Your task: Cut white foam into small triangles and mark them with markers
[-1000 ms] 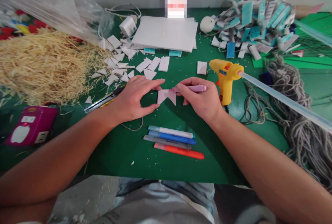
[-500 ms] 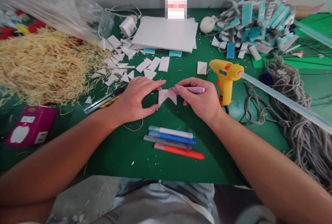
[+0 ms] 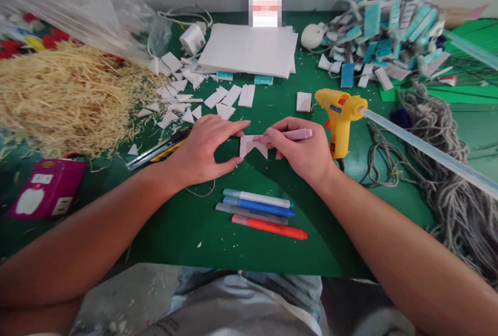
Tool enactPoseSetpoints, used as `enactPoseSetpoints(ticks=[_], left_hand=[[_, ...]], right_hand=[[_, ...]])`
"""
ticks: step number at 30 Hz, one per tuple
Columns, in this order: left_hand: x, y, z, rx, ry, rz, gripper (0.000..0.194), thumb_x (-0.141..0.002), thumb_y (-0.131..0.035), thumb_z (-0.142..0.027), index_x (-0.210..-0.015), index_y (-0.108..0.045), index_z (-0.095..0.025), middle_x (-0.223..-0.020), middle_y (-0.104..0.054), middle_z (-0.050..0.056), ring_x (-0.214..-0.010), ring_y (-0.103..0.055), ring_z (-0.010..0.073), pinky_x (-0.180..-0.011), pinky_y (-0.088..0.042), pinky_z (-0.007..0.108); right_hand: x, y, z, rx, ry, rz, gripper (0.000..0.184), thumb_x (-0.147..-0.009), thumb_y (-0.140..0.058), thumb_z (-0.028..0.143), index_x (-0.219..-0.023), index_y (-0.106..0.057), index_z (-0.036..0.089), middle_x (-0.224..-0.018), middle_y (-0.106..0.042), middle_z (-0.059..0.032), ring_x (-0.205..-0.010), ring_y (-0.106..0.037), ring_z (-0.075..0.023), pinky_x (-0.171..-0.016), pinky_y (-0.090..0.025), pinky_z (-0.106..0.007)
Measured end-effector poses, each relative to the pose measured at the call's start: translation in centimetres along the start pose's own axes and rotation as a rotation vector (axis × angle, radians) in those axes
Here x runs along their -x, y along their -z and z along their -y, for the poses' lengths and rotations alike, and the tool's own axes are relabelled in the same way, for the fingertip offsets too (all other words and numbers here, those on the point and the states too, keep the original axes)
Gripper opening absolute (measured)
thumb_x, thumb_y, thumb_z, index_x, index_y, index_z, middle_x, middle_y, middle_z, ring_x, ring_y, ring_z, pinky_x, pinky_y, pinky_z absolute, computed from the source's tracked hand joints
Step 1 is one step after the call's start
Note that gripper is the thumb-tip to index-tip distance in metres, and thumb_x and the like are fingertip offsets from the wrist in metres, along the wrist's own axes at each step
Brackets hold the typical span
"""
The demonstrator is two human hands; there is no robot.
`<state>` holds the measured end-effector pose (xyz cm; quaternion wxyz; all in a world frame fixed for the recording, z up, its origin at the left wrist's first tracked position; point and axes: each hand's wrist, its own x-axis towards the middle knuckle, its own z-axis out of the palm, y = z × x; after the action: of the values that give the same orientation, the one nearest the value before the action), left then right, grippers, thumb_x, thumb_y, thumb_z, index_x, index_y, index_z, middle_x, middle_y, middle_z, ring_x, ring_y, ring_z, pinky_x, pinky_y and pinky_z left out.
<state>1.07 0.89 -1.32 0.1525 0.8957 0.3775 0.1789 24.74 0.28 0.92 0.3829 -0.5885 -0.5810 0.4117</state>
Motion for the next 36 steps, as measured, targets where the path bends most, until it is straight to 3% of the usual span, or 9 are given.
enactPoseSetpoints(ticks=[6, 14, 18, 22, 27, 31, 36], left_hand=[[-0.03, -0.14, 0.11, 0.001, -0.012, -0.012, 0.056, -0.098, -0.06, -0.03, -0.151, -0.05, -0.015, -0.126, -0.073, 0.013, -0.118, -0.064, 0.0312, -0.113, -0.042, 0.049], [0.06, -0.25, 0.21, -0.004, -0.026, -0.038, 0.054, -0.099, -0.058, -0.03, -0.15, -0.051, -0.014, -0.125, -0.072, 0.013, -0.116, -0.064, 0.0306, -0.113, -0.042, 0.049], [0.05, -0.31, 0.21, -0.004, -0.032, -0.046, 0.054, -0.099, -0.058, -0.03, -0.15, -0.051, -0.013, -0.125, -0.072, 0.013, -0.117, -0.064, 0.0303, -0.113, -0.043, 0.048], [0.08, -0.32, 0.3, -0.01, -0.033, -0.044, 0.054, -0.099, -0.058, -0.03, -0.15, -0.051, -0.014, -0.124, -0.072, 0.013, -0.117, -0.064, 0.0308, -0.112, -0.043, 0.049], [0.11, -0.33, 0.38, -0.001, -0.017, -0.031, 0.055, -0.099, -0.059, -0.03, -0.151, -0.05, -0.015, -0.126, -0.072, 0.013, -0.119, -0.064, 0.0309, -0.113, -0.043, 0.049], [0.11, -0.31, 0.38, 0.004, -0.038, -0.043, 0.055, -0.099, -0.059, -0.03, -0.15, -0.051, -0.013, -0.125, -0.072, 0.013, -0.118, -0.064, 0.0308, -0.112, -0.044, 0.049], [0.08, -0.32, 0.37, 0.014, -0.038, -0.048, 0.054, -0.099, -0.059, -0.029, -0.15, -0.052, -0.013, -0.124, -0.072, 0.014, -0.118, -0.065, 0.031, -0.112, -0.044, 0.049]], right_hand=[[-0.06, -0.07, -0.08, -0.022, -0.011, 0.008, 0.015, -0.077, -0.076, 0.026, -0.063, -0.071, 0.023, -0.058, -0.07, 0.0001, -0.044, -0.055, -0.0113, -0.042, -0.043, -0.024], [-0.07, 0.0, -0.01, -0.007, -0.003, -0.006, 0.011, -0.081, -0.078, 0.031, -0.074, -0.077, 0.023, -0.057, -0.068, 0.0009, -0.044, -0.054, -0.0116, -0.043, -0.044, -0.025], [0.02, -0.07, 0.02, -0.011, -0.001, 0.023, 0.014, -0.078, -0.077, 0.03, -0.067, -0.074, 0.023, -0.058, -0.07, -0.0002, -0.043, -0.052, -0.0111, -0.041, -0.042, -0.025], [-0.01, -0.06, 0.01, -0.019, 0.003, -0.008, 0.012, -0.079, -0.077, 0.033, -0.073, -0.078, 0.023, -0.053, -0.065, 0.0019, -0.043, -0.052, -0.0116, -0.042, -0.041, -0.025], [-0.1, 0.03, 0.05, -0.005, 0.016, 0.063, 0.014, -0.077, -0.078, 0.033, -0.068, -0.076, 0.023, -0.056, -0.067, 0.0008, -0.044, -0.051, -0.0107, -0.042, -0.041, -0.025], [-0.11, 0.05, 0.09, -0.006, 0.007, 0.048, 0.015, -0.078, -0.078, 0.037, -0.076, -0.08, 0.023, -0.053, -0.063, 0.0026, -0.044, -0.051, -0.011, -0.043, -0.041, -0.025], [-0.03, 0.0, 0.32, -0.014, -0.018, 0.04, 0.014, -0.076, -0.077, 0.034, -0.07, -0.077, 0.022, -0.057, -0.067, 0.0003, -0.044, -0.051, -0.0107, -0.042, -0.04, -0.025]])
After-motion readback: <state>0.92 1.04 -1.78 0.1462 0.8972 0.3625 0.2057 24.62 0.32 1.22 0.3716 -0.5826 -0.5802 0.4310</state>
